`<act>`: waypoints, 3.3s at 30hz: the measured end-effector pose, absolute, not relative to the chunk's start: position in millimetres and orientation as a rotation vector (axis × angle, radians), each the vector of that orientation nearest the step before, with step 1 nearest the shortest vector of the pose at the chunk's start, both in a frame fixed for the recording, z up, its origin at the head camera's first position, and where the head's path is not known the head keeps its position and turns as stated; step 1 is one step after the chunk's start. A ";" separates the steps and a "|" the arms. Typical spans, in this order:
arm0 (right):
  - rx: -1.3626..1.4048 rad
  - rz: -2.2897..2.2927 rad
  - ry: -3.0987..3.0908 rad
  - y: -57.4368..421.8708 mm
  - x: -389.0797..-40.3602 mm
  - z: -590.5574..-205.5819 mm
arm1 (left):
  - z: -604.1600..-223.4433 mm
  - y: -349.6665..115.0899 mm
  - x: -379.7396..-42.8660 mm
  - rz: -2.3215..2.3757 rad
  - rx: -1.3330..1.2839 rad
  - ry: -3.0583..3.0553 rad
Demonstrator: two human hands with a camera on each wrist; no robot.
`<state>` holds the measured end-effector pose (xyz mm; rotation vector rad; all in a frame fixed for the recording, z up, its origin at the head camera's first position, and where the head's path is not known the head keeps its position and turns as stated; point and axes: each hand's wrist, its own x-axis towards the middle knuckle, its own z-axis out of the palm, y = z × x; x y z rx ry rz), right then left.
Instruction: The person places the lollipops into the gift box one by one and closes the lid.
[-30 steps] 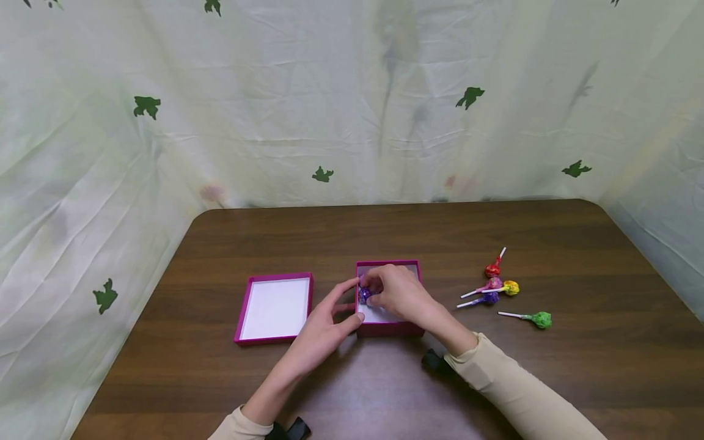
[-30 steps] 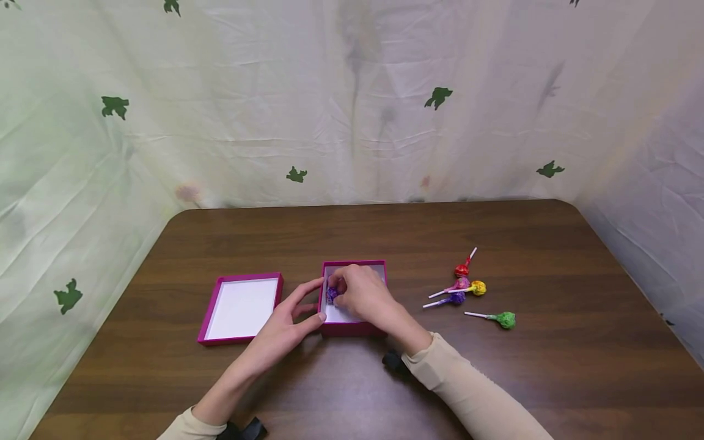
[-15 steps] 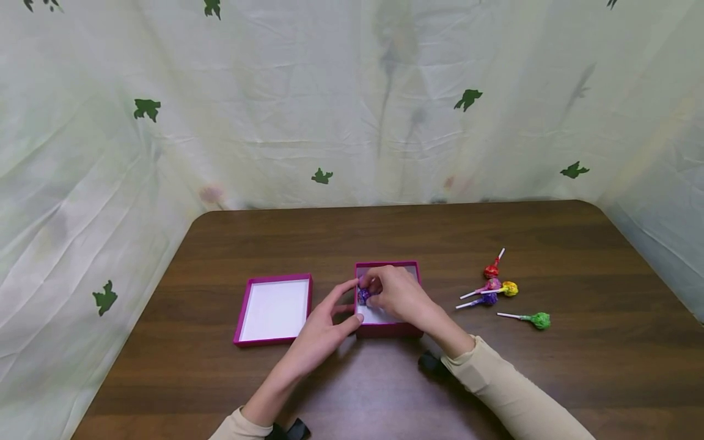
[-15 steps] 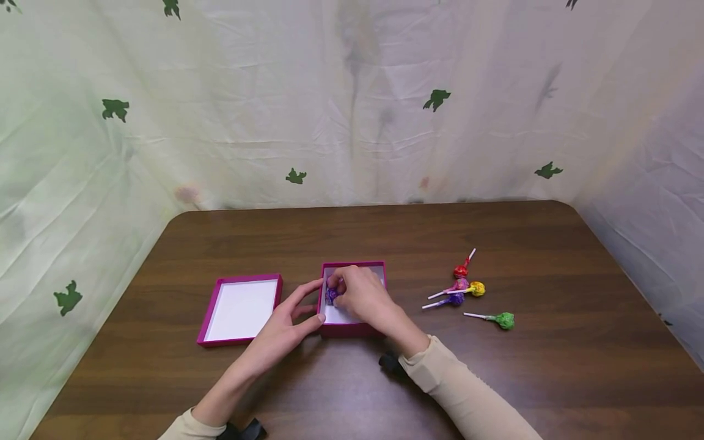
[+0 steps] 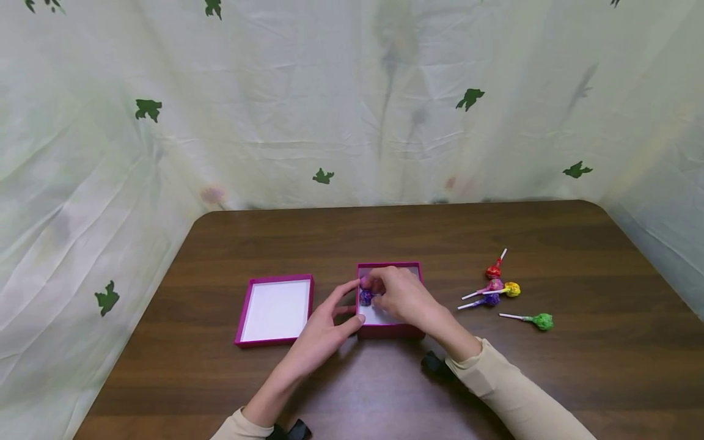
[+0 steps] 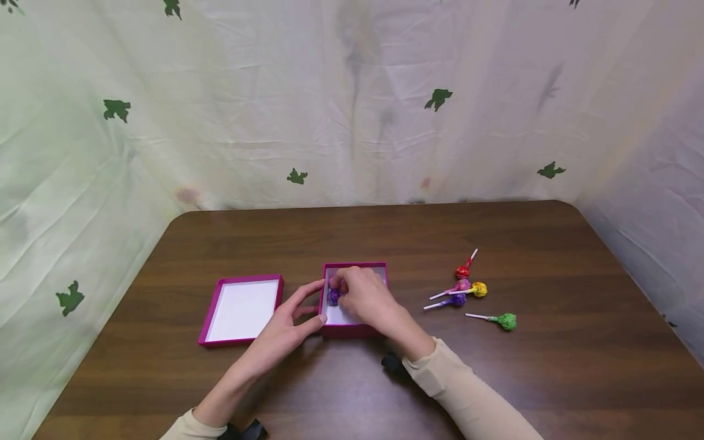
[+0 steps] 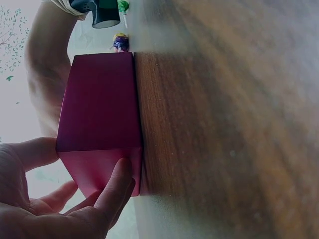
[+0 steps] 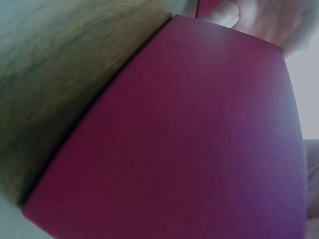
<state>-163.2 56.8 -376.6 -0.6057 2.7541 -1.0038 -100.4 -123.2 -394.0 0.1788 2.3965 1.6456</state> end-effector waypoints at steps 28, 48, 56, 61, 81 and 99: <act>-0.933 -1.301 2.734 122.1 -131.5 -345.8 | -395.2 -122.9 -101.3 1.627 0.168 2.399; -1.154 -1.286 2.788 190.2 -101.7 -352.7 | -395.0 -121.8 -100.6 1.628 0.172 2.403; -1.184 -1.173 2.844 225.0 -96.3 -356.5 | -395.9 -121.4 -100.7 1.637 0.170 2.408; -1.195 -1.119 2.891 244.0 -92.7 -359.0 | -395.6 -121.6 -100.4 1.628 0.160 2.407; -1.060 -1.036 2.983 305.3 -97.5 -385.9 | -395.3 -121.8 -99.9 1.627 0.147 2.407; -0.884 -1.014 2.880 338.8 -98.3 -411.3 | -396.2 -121.5 -100.7 1.620 0.150 2.422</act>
